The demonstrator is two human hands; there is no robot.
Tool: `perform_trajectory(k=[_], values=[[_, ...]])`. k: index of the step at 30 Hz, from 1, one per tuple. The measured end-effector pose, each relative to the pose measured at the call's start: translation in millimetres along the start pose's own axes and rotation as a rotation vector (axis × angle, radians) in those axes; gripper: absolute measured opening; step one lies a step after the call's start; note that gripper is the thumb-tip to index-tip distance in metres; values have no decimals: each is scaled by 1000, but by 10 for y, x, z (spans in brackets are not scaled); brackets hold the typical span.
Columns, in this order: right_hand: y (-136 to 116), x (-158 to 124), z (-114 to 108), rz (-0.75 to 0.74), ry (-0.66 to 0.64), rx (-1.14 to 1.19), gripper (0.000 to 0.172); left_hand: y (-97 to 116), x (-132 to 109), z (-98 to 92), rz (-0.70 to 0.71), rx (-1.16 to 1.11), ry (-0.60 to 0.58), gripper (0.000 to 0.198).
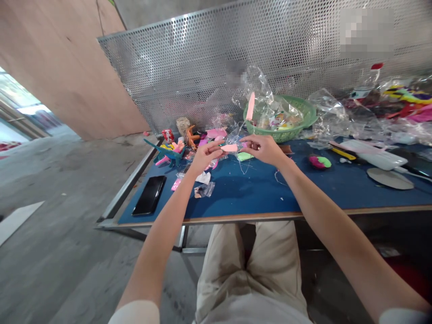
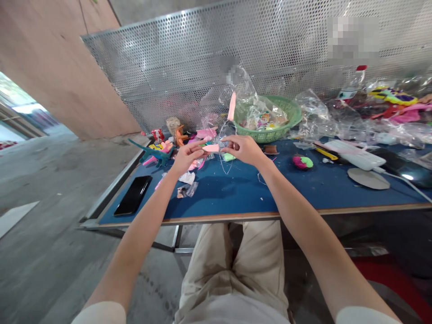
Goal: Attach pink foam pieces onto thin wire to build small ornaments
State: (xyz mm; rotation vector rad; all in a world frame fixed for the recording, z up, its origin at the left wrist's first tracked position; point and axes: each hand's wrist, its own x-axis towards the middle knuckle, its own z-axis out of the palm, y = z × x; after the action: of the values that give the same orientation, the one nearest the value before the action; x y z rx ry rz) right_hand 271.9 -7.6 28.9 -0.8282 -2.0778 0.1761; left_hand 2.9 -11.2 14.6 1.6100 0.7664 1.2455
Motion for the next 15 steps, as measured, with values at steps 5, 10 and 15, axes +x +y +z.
perform_trajectory(k=[5,10,15], values=[[31,-3,22,-23,-16,-52,37,-69,31,44,-115,-42,97,54],[16,-4,36,-23,-17,-35,38,-128,70,61,-127,-157,159,46],[2,-3,32,-18,-15,-28,38,-150,88,72,-135,-193,189,34]])
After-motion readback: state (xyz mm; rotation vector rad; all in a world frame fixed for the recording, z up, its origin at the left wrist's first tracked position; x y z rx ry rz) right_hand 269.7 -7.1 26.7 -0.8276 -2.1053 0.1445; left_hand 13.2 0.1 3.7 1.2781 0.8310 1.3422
